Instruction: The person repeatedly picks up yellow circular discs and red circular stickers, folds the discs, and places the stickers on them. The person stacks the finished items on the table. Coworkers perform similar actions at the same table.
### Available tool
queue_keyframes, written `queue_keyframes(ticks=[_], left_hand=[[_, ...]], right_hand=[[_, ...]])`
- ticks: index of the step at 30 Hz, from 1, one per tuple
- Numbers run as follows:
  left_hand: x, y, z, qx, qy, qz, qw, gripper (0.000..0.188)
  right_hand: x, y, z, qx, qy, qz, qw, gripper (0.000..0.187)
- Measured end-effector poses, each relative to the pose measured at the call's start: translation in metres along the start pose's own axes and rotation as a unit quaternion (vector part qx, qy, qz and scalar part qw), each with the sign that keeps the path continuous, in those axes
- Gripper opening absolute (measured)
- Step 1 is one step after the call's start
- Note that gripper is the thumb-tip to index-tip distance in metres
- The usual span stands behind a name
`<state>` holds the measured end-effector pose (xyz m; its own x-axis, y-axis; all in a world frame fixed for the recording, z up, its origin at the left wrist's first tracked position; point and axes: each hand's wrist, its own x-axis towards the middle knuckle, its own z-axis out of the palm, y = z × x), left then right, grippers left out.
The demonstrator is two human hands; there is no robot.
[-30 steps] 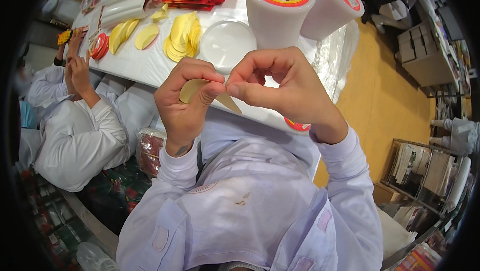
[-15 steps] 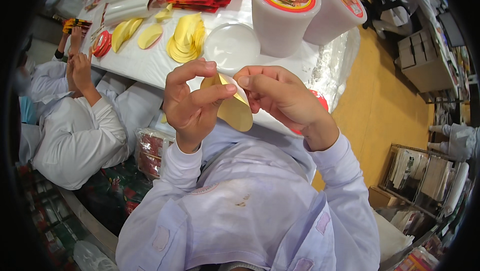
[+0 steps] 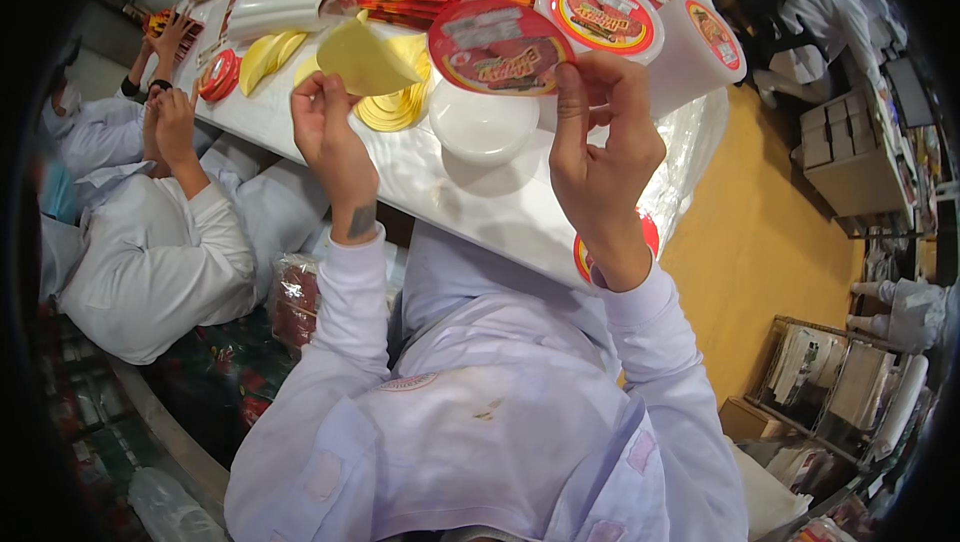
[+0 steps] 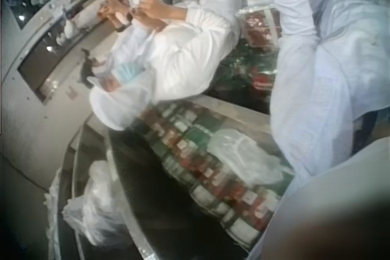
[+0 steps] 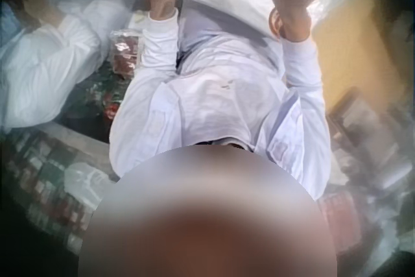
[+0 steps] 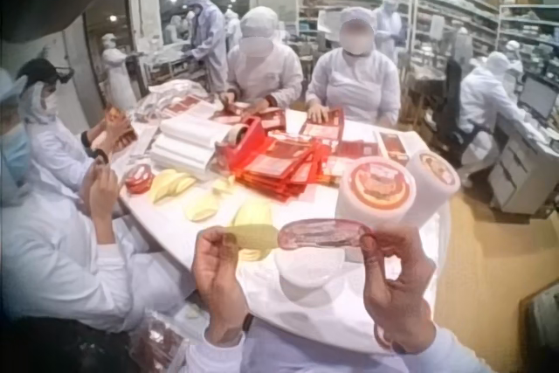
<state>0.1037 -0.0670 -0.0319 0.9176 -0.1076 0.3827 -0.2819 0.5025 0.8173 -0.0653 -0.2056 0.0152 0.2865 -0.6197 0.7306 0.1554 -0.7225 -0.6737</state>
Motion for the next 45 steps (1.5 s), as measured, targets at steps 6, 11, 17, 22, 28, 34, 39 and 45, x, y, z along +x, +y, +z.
queue_keyframes(ticks=[6,11,17,22,28,34,39,45], left_hand=[[0.074,-0.077,-0.024,0.553,-0.068,0.173,0.812,0.015],[0.065,-0.091,-0.021,0.644,-0.127,0.177,0.733,0.018],[0.078,-0.059,-0.027,0.590,-0.194,0.085,0.779,0.044],[0.096,-0.064,-0.016,0.555,-0.279,0.150,0.769,0.039],[0.088,-0.075,0.008,0.438,-0.323,0.176,0.820,0.030],[0.068,-0.089,-0.004,0.528,-0.358,0.223,0.737,0.043],[0.055,-0.070,-0.002,0.596,-0.353,0.232,0.683,0.053],[0.055,-0.086,-0.008,0.629,-0.354,0.228,0.653,0.062]], right_hand=[[-0.007,0.025,0.013,0.009,-0.127,0.186,0.974,0.012],[-0.024,0.038,0.023,-0.153,-0.161,0.155,0.963,0.019],[-0.028,0.030,0.026,-0.300,-0.191,0.057,0.933,0.021],[-0.031,0.038,0.026,-0.404,-0.170,-0.126,0.890,0.020],[-0.026,0.032,0.026,-0.390,-0.162,-0.110,0.900,0.024],[-0.027,0.016,0.017,-0.235,-0.240,-0.130,0.933,0.024],[-0.037,0.013,0.011,-0.201,-0.307,-0.161,0.916,0.023],[-0.039,0.020,0.010,-0.206,-0.305,-0.175,0.913,0.015]])
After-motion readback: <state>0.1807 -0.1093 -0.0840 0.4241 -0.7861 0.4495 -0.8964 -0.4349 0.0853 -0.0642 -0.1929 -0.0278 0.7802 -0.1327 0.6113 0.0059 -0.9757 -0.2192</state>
